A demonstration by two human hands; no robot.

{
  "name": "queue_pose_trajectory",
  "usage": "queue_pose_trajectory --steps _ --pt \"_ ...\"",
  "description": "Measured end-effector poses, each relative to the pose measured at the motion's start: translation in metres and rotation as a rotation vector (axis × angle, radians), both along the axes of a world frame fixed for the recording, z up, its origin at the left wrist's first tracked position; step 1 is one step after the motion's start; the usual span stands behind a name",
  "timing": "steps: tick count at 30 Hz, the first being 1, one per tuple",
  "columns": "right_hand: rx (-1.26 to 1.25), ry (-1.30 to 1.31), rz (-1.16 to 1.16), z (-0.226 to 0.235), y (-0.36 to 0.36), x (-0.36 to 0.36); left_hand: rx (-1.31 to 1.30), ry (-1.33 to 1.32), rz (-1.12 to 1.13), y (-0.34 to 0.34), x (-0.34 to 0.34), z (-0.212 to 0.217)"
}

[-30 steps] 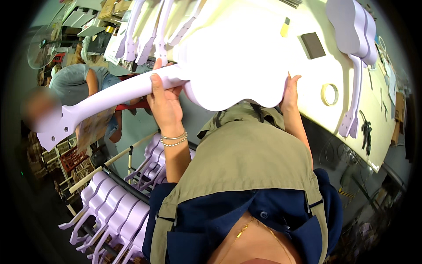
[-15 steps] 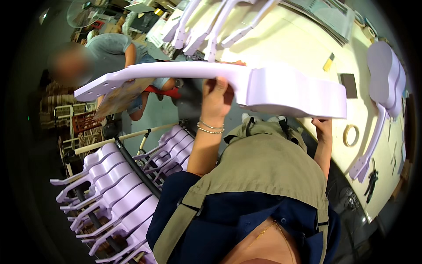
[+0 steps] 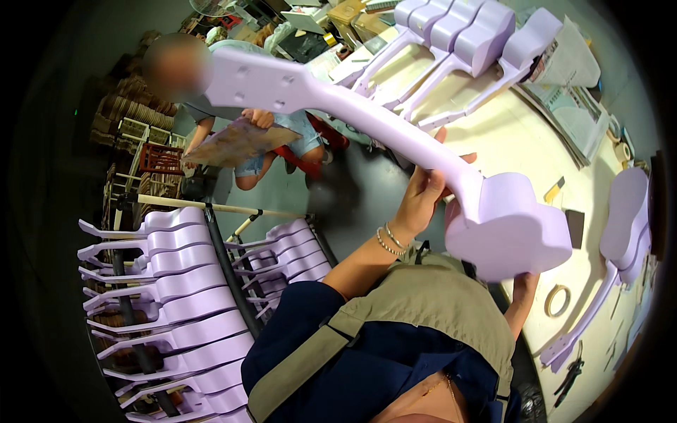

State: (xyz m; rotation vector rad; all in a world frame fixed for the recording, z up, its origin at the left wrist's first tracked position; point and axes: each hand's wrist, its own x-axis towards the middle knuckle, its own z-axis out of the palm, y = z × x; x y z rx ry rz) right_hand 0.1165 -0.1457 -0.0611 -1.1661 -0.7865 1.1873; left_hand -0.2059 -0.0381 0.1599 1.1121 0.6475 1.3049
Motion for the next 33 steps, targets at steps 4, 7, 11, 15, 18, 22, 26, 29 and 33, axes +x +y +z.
queue_pose_trajectory --steps 4,7,11,15,18,22,26,29,33 --pt "-0.05 0.114 0.026 0.012 0.008 -0.007 -0.072 0.097 0.065 -0.006 -0.001 0.011" --pt "-0.062 0.147 0.05 0.016 0.013 -0.012 -0.078 0.083 0.055 -0.005 -0.003 0.009" --pt "-0.078 0.186 0.08 0.021 0.015 -0.012 -0.079 0.021 0.083 -0.005 -0.001 0.007" --pt "-0.12 0.236 0.118 0.026 0.014 -0.014 -0.053 0.114 0.096 -0.005 -0.009 0.009" --pt "-0.157 0.29 0.137 0.033 0.015 -0.019 0.03 -0.003 0.114 0.005 -0.014 0.013" --pt "-0.252 0.407 0.211 0.039 0.017 -0.033 0.087 -0.252 0.038 0.01 -0.02 0.036" --pt "-0.356 0.548 0.302 0.046 0.017 -0.046 0.184 -0.252 0.027 0.015 -0.026 0.044" --pt "-0.426 0.653 0.365 0.047 0.019 -0.055 0.154 -0.141 0.091 0.012 -0.03 0.053" --pt "-0.468 0.641 0.469 0.055 0.023 -0.073 0.254 -0.101 0.111 -0.002 -0.041 0.07"
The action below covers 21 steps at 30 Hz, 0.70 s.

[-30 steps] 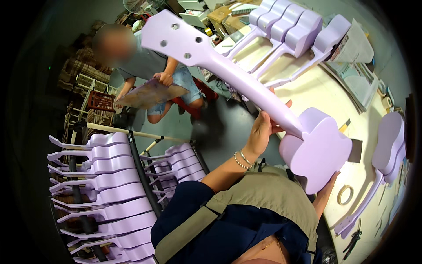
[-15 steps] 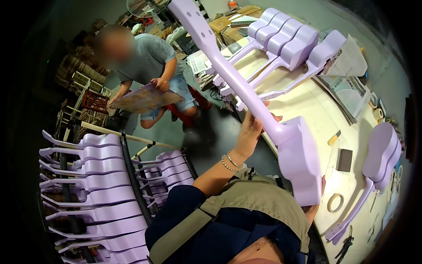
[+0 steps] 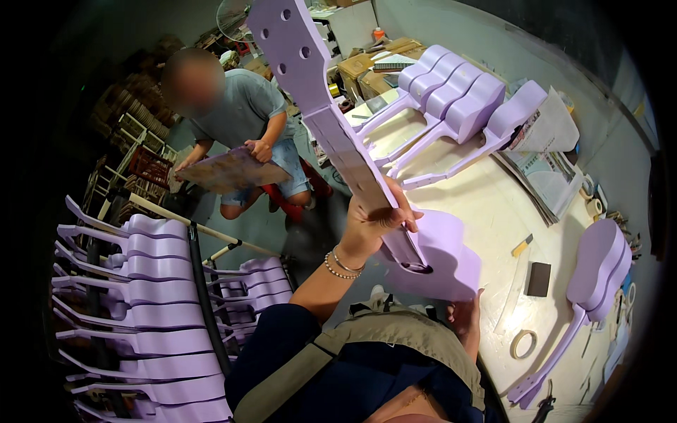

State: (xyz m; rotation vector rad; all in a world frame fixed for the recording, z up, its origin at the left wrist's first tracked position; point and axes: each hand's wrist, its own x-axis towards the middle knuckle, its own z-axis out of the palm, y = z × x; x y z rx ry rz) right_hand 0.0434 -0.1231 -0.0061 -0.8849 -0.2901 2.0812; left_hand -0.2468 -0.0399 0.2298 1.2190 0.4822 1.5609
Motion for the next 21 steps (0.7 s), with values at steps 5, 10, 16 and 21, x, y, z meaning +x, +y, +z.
queue_pose_trajectory --steps 5,10,16,21 --pt "0.086 -0.142 0.1 0.022 0.014 -0.007 -0.042 0.156 0.363 -0.011 -0.008 0.001" --pt "0.088 -0.13 0.124 0.02 0.02 -0.005 -0.128 0.28 0.541 -0.016 -0.022 -0.003" --pt "0.09 -0.142 0.166 0.023 0.027 -0.006 -0.128 0.296 0.57 -0.02 -0.025 -0.018" --pt "0.191 -0.189 0.164 0.044 0.031 -0.011 -0.142 0.251 0.446 -0.013 -0.019 -0.007"
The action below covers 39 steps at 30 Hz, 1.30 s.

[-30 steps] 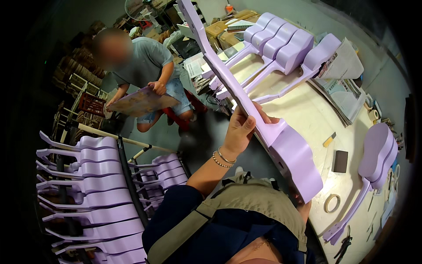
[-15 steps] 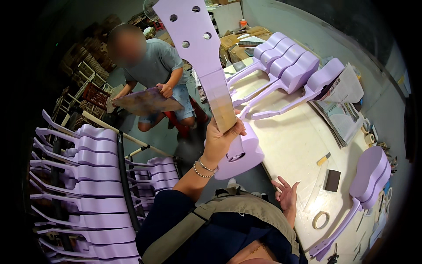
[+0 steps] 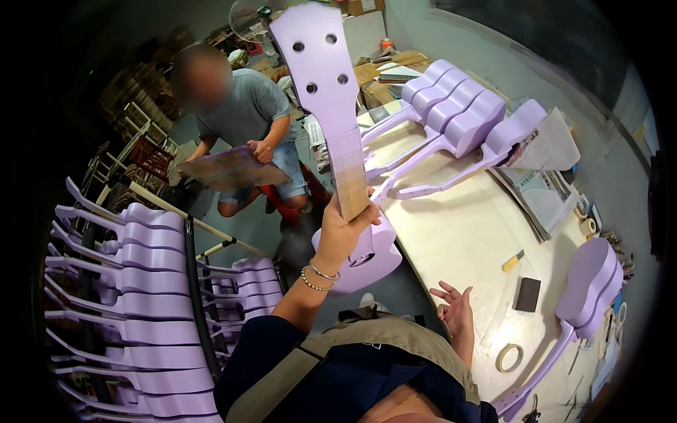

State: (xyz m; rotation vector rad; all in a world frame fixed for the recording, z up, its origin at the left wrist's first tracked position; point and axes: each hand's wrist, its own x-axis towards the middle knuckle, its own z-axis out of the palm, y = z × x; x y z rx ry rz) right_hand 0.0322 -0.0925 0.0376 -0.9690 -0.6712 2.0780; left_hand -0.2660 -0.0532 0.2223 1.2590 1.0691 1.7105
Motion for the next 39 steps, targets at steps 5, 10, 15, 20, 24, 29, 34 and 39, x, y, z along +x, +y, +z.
queue_pose_trajectory --steps 5,10,15,20,24,29,34,39 --pt "0.934 -0.501 -0.241 0.137 0.011 0.003 0.194 -0.202 -0.467 0.033 0.05 0.056" --pt "1.413 -1.278 -0.108 0.23 0.028 -0.019 0.29 0.045 -0.436 0.063 0.109 0.046" --pt "1.151 -1.112 -0.182 0.217 0.065 -0.021 0.428 0.265 -0.75 0.093 0.148 0.032" --pt "1.139 -0.92 -0.515 0.196 0.075 -0.023 0.678 0.331 -0.413 0.097 0.145 0.057" --pt "1.005 -0.933 -0.463 0.201 0.07 -0.026 0.759 0.276 -0.278 0.09 0.133 0.095" --pt "1.091 -0.926 -0.547 0.195 0.075 -0.034 0.717 0.328 -0.336 0.095 0.129 0.111" --pt "1.119 -0.944 -0.559 0.192 0.08 -0.037 0.741 0.484 -0.325 0.096 0.118 0.127" --pt "1.03 -1.016 -0.532 0.197 0.079 -0.044 0.443 0.686 -0.649 0.114 0.095 0.152"
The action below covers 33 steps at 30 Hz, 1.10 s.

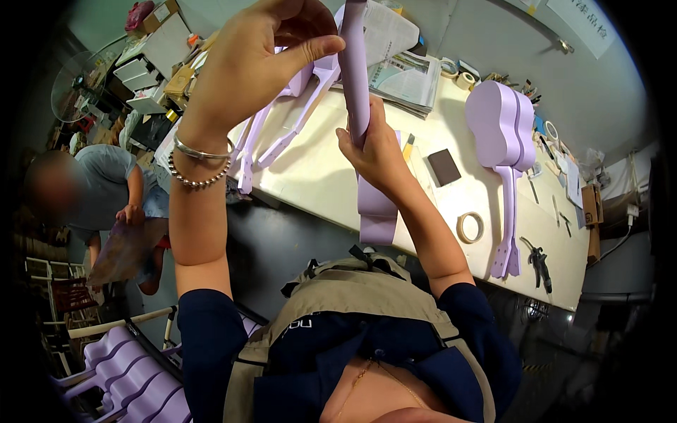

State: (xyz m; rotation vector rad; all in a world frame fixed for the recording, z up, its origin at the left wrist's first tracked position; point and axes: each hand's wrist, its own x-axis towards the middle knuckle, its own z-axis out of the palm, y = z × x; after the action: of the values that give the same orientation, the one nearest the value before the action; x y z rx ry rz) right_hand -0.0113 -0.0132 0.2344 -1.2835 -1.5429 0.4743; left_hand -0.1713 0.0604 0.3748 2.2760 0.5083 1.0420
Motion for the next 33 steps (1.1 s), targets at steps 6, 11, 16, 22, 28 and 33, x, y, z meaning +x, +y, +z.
queue_pose_trajectory --steps 6,11,16,22,28,33 --pt "-0.044 -0.016 0.01 -0.002 0.001 0.001 0.502 -0.066 0.147 -0.004 0.008 -0.019" --pt "0.138 -0.042 0.1 -0.004 0.003 -0.005 0.671 -0.366 0.24 0.003 0.007 -0.059" --pt "-0.077 0.016 0.118 -0.001 0.002 -0.003 0.735 -0.569 0.291 0.014 0.017 -0.066" --pt "0.052 0.053 0.118 -0.008 0.007 -0.003 1.037 -0.46 0.443 0.014 0.01 -0.062" --pt "0.05 0.201 0.078 -0.019 0.043 0.028 1.008 -0.294 0.41 -0.022 -0.011 -0.09" --pt "0.02 0.324 -0.004 -0.018 0.065 0.073 0.699 -0.201 0.372 -0.09 -0.049 -0.129"
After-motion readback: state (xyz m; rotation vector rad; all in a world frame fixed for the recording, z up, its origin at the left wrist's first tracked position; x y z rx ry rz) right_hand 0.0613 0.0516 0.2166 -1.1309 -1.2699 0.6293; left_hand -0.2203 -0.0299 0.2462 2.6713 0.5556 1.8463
